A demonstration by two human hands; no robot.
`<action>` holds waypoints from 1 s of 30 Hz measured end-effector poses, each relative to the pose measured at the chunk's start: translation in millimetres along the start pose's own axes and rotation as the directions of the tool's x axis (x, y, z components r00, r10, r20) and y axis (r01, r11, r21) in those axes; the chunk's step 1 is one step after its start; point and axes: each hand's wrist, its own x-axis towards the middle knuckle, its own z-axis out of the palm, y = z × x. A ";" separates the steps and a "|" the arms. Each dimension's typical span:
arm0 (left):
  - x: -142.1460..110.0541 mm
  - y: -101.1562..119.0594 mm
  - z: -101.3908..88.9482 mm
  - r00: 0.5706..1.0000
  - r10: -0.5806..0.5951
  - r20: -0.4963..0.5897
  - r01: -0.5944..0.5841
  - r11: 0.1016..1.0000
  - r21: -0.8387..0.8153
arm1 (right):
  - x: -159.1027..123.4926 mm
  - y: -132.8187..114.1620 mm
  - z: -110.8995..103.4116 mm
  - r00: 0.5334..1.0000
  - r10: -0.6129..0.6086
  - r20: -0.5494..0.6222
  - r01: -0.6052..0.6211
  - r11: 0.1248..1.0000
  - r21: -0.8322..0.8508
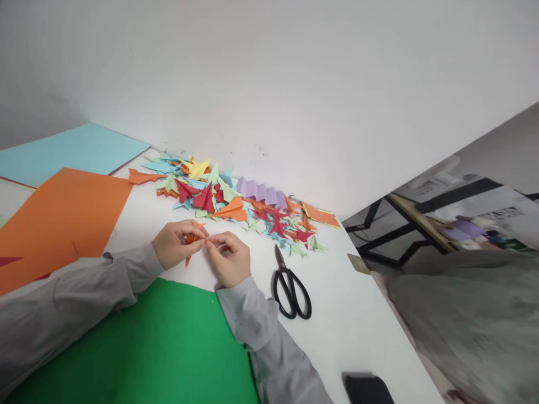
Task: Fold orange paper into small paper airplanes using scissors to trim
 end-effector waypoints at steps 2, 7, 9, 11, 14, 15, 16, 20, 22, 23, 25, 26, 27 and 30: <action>-0.2 -0.6 0.2 1.000 0.004 0.001 -0.004 1.000 0.004 | -0.5 -1.2 0.3 1.000 -0.009 0.002 0.009 0.999 -0.031; 0.2 1.4 -1.2 1.000 0.016 0.012 -0.017 0.999 0.050 | -0.5 -6.2 -2.7 0.986 -0.164 0.027 0.166 0.971 -0.170; 0.8 2.8 -2.2 1.000 0.005 0.031 -0.007 0.998 0.069 | -0.1 -7.9 -5.0 0.958 -0.278 0.070 0.287 0.927 -0.240; 1.5 4.3 -3.1 0.998 -0.018 0.059 0.013 0.996 0.092 | 0.5 -8.4 -7.0 0.919 -0.377 0.119 0.395 0.871 -0.293; 2.3 6.8 -3.8 0.994 -0.065 0.083 0.055 0.991 0.122 | 1.0 -6.7 -8.6 0.864 -0.481 0.148 0.501 0.795 -0.342; 2.5 7.7 -3.9 0.993 -0.080 0.082 0.069 0.989 0.131 | 1.1 -5.6 -8.9 0.848 -0.509 0.146 0.525 0.774 -0.354; 2.6 8.6 -4.0 0.993 -0.094 0.078 0.083 0.987 0.137 | 1.2 -4.5 -9.0 0.834 -0.533 0.143 0.545 0.755 -0.364; 2.2 11.8 -4.3 0.991 -0.113 0.072 0.102 0.985 0.136 | 1.3 -1.7 -9.3 0.802 -0.579 0.148 0.586 0.715 -0.382; 1.5 12.0 -4.1 0.992 -0.100 0.077 0.090 0.988 0.128 | 1.4 -1.7 -9.2 0.798 -0.584 0.148 0.591 0.712 -0.379; 1.2 11.7 -4.0 0.992 -0.092 0.081 0.081 0.989 0.126 | 1.4 -2.1 -9.0 0.797 -0.586 0.147 0.593 0.711 -0.378; 0.4 10.7 -3.4 0.993 -0.071 0.091 0.059 0.990 0.130 | 1.4 -2.8 -8.6 0.793 -0.592 0.144 0.598 0.708 -0.376; 0.0 10.1 -3.2 0.994 -0.060 0.095 0.047 0.990 0.136 | 1.2 -3.1 -8.5 0.790 -0.596 0.141 0.600 0.706 -0.377; -0.3 9.6 -2.9 0.994 -0.050 0.100 0.036 0.989 0.143 | 1.0 -3.2 -8.4 0.788 -0.600 0.139 0.602 0.704 -0.377; -1.1 8.7 -2.4 0.993 -0.032 0.112 0.014 0.987 0.158 | -0.1 -2.9 -8.6 0.788 -0.599 0.141 0.602 0.705 -0.375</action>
